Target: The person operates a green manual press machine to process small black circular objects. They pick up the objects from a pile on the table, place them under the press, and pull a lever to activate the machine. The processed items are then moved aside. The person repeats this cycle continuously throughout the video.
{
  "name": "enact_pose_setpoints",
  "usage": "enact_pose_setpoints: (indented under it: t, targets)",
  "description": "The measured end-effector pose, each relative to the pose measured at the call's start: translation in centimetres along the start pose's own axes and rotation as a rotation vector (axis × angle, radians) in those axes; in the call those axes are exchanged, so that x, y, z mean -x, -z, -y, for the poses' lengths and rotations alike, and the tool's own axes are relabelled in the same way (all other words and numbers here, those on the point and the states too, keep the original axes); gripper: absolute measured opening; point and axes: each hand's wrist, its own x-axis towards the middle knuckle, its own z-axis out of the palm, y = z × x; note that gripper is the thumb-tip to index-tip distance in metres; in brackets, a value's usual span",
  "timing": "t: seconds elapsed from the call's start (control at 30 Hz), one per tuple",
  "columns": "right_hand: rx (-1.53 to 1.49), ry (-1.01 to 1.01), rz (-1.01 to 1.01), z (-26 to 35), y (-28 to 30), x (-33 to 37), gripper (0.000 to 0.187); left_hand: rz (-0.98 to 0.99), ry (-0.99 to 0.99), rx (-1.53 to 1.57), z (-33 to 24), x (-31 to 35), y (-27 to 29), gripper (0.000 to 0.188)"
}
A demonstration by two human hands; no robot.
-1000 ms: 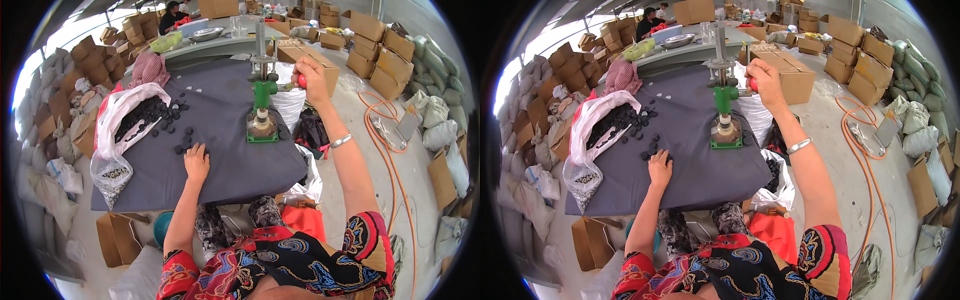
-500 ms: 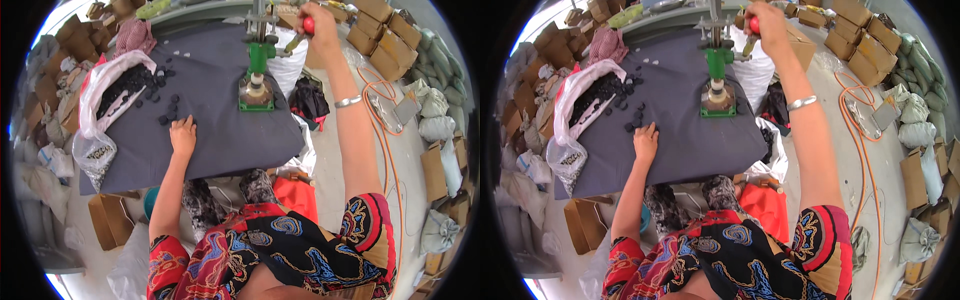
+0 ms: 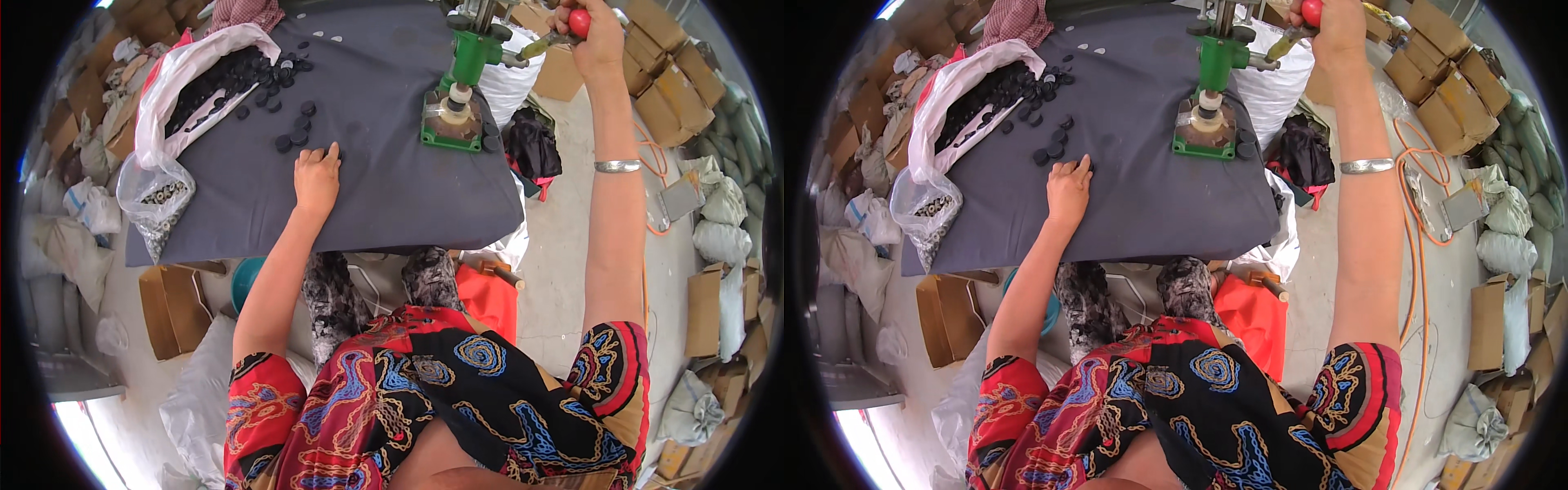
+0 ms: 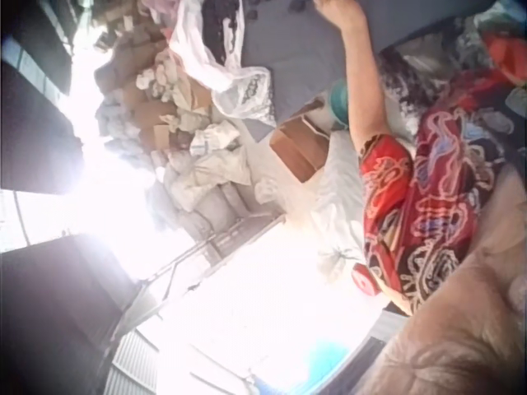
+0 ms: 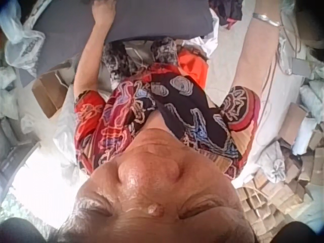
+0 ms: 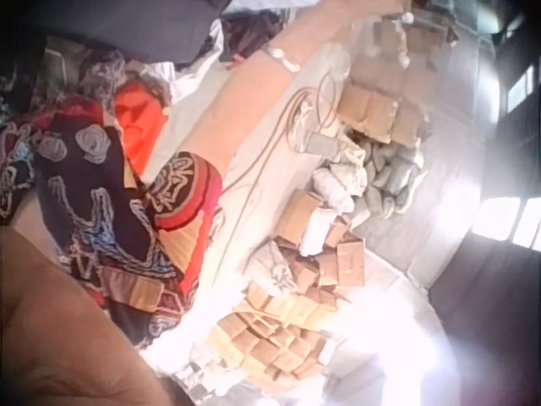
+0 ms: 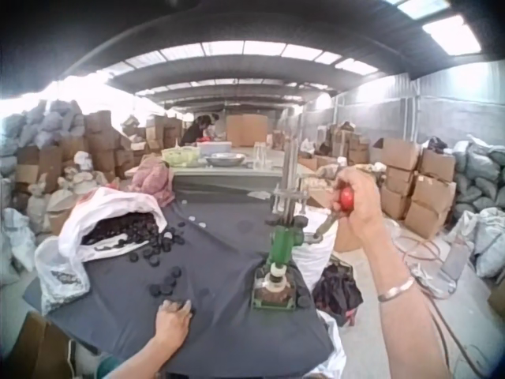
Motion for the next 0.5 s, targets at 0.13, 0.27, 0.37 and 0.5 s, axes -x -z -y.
enact_pose_setpoints:
  t: [0.13, 0.27, 0.37, 0.5]
  targets:
    - [0.004, -0.041, -0.011, -0.1, 0.5, -0.1, 0.024, 0.004, -0.052, -0.05, -0.1, 0.1, 0.1, 0.035]
    - [0.001, -0.009, -0.028, -0.4, -0.2, 0.0, 0.023, 0.018, 0.027, 0.023, 0.4, 0.2, 0.1, 0.035]
    - [-0.023, -0.042, -0.019, -0.3, 0.0, -0.4, 0.022, -0.085, 0.03, 0.132, 0.0, -0.5, 0.0, 0.031]
    - [-0.071, -0.107, 0.008, -0.1, -0.3, -0.8, 0.023, -0.163, 0.001, 0.428, -4.9, -3.6, -0.1, 0.029]
